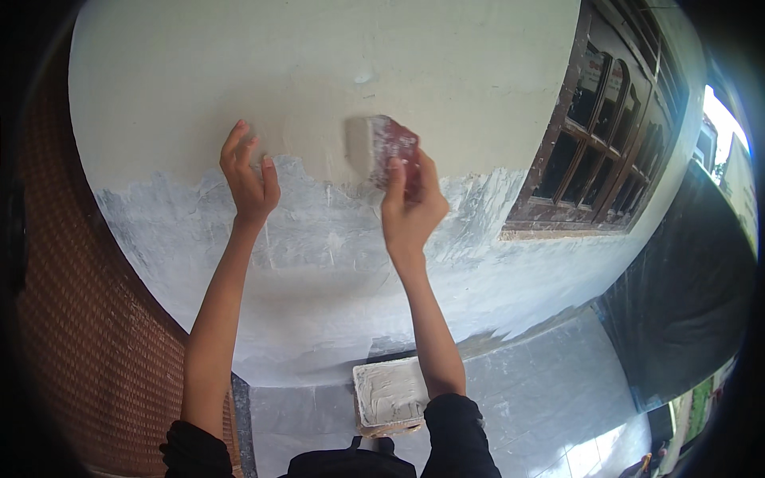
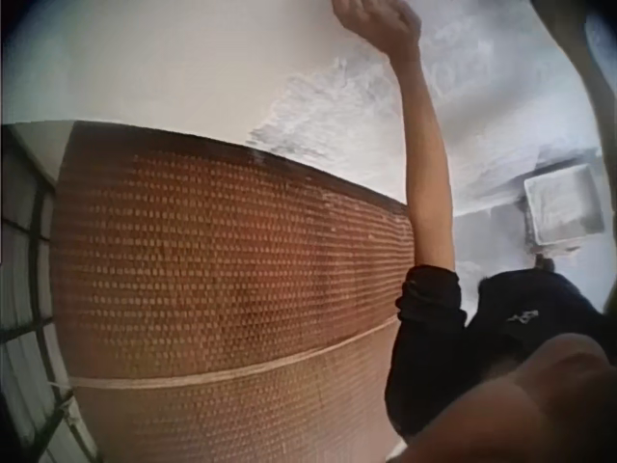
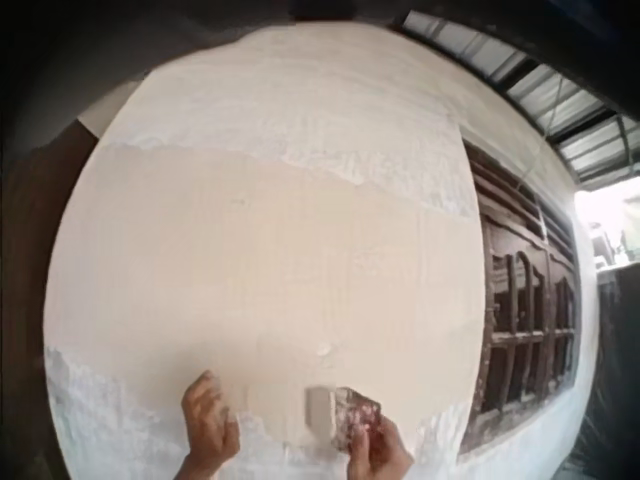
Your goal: The person applies wall putty from a plastic tray container to a damaged area of a house wall using a putty knife.
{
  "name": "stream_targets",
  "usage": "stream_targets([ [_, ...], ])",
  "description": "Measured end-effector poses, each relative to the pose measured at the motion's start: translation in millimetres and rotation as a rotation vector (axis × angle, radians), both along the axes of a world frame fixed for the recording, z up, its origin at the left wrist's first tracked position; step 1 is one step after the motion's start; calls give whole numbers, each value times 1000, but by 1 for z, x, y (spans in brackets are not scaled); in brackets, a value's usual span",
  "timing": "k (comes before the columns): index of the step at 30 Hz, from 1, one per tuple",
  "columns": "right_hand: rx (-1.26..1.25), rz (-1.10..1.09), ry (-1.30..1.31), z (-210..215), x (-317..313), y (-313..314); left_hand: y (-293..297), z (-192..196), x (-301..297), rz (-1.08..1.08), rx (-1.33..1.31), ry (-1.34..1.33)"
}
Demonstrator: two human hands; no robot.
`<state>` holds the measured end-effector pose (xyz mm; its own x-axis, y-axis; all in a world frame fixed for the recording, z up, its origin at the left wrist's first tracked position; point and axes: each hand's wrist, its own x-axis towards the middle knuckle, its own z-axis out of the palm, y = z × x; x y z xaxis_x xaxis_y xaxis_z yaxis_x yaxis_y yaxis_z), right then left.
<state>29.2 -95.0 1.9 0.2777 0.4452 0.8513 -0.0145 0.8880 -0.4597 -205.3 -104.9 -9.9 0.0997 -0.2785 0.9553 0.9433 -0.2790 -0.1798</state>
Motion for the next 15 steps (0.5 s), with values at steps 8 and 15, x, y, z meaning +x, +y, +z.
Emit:
stream_targets([
  [8,-35,-166,83,-8,27,28,8,-1,0,13,49,18],
  [15,-46,67,-83,1,-24,-3,4,-1,-1,11,12,5],
])
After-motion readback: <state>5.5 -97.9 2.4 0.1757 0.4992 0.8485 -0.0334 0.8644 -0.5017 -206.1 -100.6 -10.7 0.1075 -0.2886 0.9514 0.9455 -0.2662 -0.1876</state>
